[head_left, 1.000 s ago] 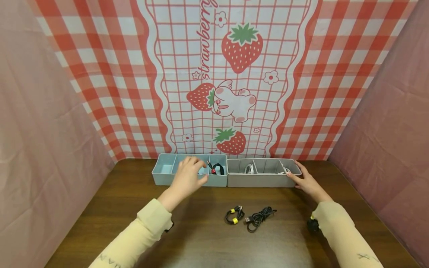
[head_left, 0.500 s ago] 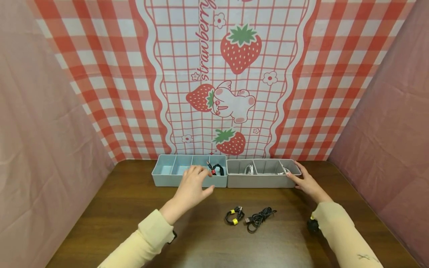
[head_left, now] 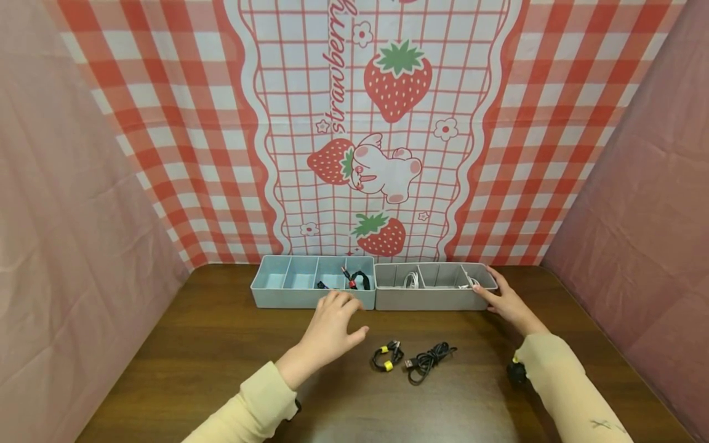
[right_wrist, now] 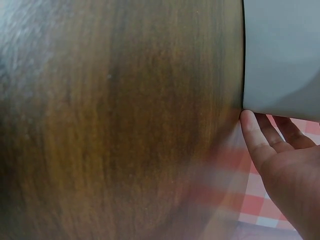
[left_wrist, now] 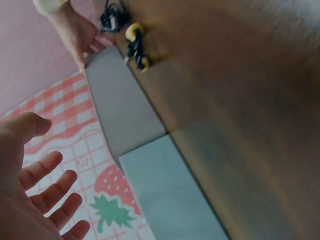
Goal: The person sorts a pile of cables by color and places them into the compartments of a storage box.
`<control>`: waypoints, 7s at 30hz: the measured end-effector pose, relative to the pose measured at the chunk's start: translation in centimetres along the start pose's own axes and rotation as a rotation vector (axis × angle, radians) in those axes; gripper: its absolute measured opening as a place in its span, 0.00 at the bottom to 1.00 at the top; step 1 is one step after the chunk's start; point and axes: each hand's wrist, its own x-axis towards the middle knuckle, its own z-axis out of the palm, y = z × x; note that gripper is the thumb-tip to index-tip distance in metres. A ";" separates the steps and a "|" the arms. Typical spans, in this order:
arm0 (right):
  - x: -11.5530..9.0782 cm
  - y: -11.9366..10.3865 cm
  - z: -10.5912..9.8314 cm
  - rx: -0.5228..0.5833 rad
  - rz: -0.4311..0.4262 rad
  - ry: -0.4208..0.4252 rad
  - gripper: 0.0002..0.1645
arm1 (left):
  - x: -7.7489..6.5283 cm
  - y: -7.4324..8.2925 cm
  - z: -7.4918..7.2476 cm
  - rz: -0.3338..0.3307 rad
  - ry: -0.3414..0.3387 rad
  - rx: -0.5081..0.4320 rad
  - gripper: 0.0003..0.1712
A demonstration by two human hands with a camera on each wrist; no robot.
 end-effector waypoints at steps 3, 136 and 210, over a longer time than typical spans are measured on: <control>0.0 -0.1 0.0 0.004 0.002 -0.004 0.51 | -0.4 0.2 0.7 0.011 -0.019 0.010 0.18; 0.1 0.0 -0.1 -0.004 0.011 -0.009 0.52 | -0.3 -0.3 0.4 0.180 -0.314 0.287 0.20; 0.1 -0.1 -0.1 -0.009 0.027 -0.006 0.53 | 4.0 -7.8 -8.3 -0.077 -0.025 0.212 0.22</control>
